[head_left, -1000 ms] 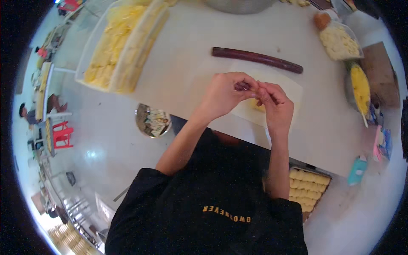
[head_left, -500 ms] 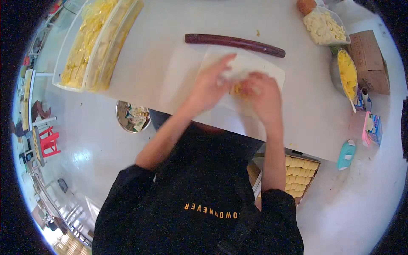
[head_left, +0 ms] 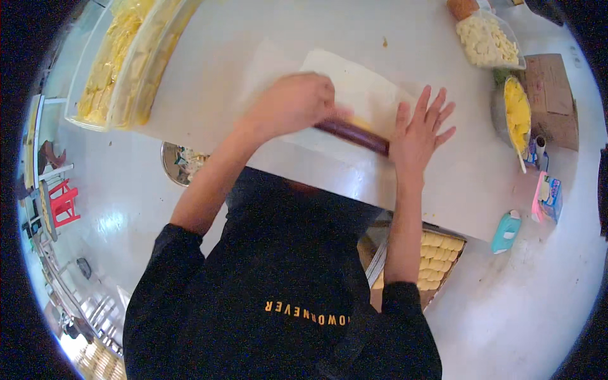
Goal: Flattening dough with a rolling pin and filling it to make bread rolls.
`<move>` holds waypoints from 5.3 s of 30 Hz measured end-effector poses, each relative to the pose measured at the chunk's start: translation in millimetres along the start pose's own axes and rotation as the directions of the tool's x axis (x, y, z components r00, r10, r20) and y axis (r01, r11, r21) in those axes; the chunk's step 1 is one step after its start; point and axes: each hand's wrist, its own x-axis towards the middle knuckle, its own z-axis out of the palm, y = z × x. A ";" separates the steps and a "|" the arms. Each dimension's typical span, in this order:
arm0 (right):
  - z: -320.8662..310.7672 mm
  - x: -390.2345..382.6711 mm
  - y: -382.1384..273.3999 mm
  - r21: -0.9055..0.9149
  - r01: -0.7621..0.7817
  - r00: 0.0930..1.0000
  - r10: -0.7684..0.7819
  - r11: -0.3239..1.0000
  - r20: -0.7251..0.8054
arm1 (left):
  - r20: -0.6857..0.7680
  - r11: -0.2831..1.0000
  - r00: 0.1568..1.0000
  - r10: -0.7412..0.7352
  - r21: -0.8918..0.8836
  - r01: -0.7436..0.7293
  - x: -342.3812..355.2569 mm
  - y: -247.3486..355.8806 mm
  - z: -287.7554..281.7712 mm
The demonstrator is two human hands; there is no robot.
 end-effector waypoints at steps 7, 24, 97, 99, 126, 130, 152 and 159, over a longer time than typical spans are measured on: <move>10.7 18.0 -3.3 -0.028 0.029 0.999 -0.028 0.999 0.033 | -0.547 0.990 0.837 0.000 0.116 0.076 14.4 -3.5 34.2; -31.2 -95.2 -21.1 -0.061 0.032 0.983 -0.020 0.998 0.182 | -0.347 0.982 0.934 -0.087 0.127 0.138 -97.6 38.7 58.3; 245.4 419.2 38.3 0.078 0.494 0.863 -0.499 0.866 0.072 | -0.461 0.831 0.731 -0.503 -0.024 0.556 -105.5 4.8 32.8; 243.8 421.5 37.8 0.096 0.468 0.873 -0.477 0.878 0.107 | -0.446 0.829 0.737 -0.508 -0.020 0.559 -106.5 4.1 35.1; -1.5 98.1 98.8 0.393 -0.284 0.944 0.184 0.874 0.273 | -0.575 0.878 0.735 -0.359 0.058 0.474 -111.2 3.5 46.9; -82.0 78.1 36.7 0.738 -0.133 0.990 0.061 0.661 0.124 | -0.569 0.879 0.745 -0.349 0.076 0.470 -111.3 3.9 46.7; -27.1 -28.4 -30.0 0.478 0.286 0.834 -0.462 0.830 0.303 | -0.566 0.888 0.753 -0.335 0.077 0.453 -111.7 1.7 48.3; -17.9 -40.9 -32.0 0.502 0.216 0.914 -0.355 0.837 0.199 | -0.538 0.892 0.757 -0.371 0.019 0.451 -115.0 1.3 46.5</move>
